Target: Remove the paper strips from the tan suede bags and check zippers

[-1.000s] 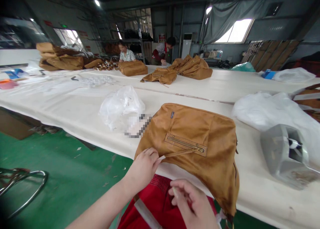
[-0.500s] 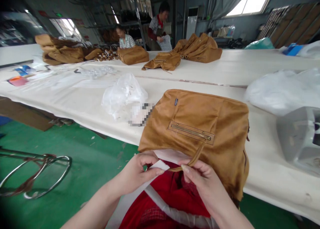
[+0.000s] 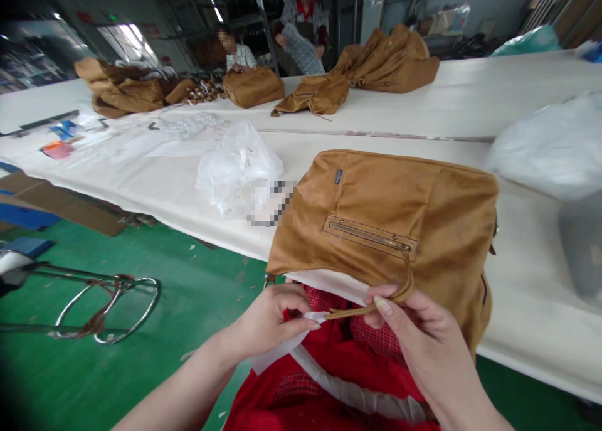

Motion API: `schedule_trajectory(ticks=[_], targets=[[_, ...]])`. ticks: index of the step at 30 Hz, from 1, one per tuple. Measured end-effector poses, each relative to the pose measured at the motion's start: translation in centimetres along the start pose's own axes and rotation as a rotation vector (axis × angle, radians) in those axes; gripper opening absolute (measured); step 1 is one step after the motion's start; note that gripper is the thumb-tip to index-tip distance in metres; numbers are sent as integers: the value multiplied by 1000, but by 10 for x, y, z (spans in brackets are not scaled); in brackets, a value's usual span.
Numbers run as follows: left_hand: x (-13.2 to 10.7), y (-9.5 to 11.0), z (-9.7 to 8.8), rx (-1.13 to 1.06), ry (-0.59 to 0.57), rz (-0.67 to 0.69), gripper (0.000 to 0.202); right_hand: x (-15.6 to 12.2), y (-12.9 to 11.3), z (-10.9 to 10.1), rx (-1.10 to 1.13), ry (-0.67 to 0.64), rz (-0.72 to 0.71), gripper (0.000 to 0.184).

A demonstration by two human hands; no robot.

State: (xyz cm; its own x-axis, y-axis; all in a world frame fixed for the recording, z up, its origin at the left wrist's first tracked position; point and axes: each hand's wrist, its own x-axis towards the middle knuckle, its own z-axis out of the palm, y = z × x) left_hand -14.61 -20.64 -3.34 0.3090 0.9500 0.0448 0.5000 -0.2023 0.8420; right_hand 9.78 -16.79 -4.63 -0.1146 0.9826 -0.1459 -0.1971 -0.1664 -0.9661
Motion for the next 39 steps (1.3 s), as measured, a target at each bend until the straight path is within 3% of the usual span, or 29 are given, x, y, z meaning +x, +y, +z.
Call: schedule_trajectory(ticks=[6,14,30,36,39], targets=[[5,6,2,50,-22,2,6,-1,4,2,40,-51,77,23],[10,2,5,45,-18,-224,18,-8,-5,7,35,-1,73,24],[9,6,2,162,-57,21,12,1,6,1,62,0,117,27],[8,6,1,206,-112,20,11,3,3,4,48,33,94,27],[9,8,3,171,-93,-53,14,1,2,3,30,42,53,25]])
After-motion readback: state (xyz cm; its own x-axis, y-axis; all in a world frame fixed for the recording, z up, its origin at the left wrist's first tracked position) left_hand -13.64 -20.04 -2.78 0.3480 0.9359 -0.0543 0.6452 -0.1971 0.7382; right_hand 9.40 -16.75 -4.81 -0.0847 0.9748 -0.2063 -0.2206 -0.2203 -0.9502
